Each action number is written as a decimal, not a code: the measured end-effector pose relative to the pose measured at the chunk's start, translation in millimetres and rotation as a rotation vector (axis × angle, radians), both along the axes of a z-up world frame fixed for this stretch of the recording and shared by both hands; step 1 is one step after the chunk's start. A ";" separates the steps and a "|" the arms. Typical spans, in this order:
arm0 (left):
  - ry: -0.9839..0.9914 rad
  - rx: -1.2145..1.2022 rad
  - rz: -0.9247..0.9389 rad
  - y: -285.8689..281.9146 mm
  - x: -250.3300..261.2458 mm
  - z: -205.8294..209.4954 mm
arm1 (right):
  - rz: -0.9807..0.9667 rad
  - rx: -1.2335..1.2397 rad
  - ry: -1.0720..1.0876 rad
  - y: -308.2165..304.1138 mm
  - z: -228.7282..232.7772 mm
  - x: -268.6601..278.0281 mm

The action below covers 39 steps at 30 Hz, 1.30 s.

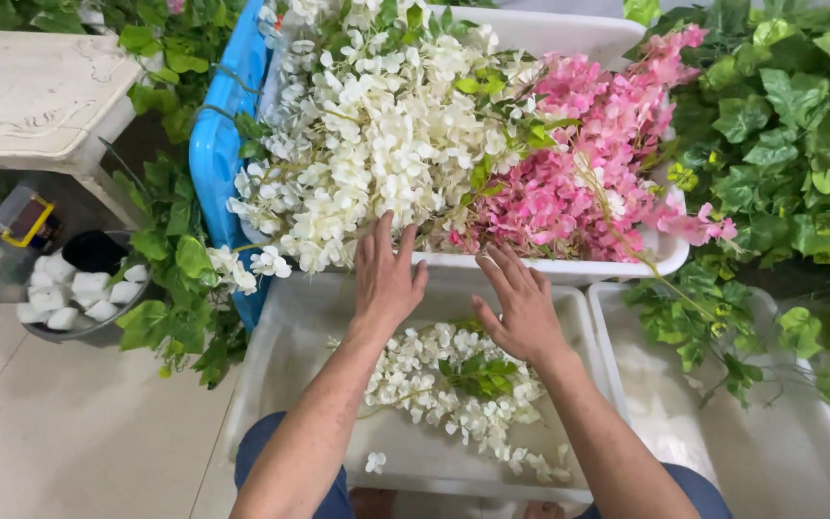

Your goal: The person arranges artificial white and pink flowers by hand. They pick up bunches of white flowers from a blue bin, separate them, and place them into a white bin. Later, they handle pink flowers in a similar manner, arranging them alongside the white ones.

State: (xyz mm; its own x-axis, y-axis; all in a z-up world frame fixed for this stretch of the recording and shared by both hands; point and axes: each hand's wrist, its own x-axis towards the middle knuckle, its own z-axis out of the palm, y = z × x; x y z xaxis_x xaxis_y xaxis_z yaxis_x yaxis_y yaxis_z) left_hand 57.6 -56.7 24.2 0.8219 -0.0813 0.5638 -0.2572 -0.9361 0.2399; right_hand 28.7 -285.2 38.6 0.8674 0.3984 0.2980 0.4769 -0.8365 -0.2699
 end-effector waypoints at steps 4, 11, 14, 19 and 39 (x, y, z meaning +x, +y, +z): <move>0.125 -0.084 -0.031 2.1 11.7 -9.8 | -0.032 0.042 0.028 -3.4 -6.9 9.7; 0.092 -0.254 -0.032 4.3 25.0 -17.4 | -0.013 0.019 0.083 -1.7 1.8 6.2; 0.076 -0.248 -0.022 1.6 18.3 11.2 | 0.010 -0.004 0.146 -2.6 6.8 8.8; 0.133 -0.258 -0.044 -0.5 17.5 18.0 | 0.023 -0.023 0.189 -6.2 5.2 8.0; 0.563 -0.950 -0.318 -38.8 -10.9 -6.1 | 0.084 0.602 0.494 14.7 59.1 -12.2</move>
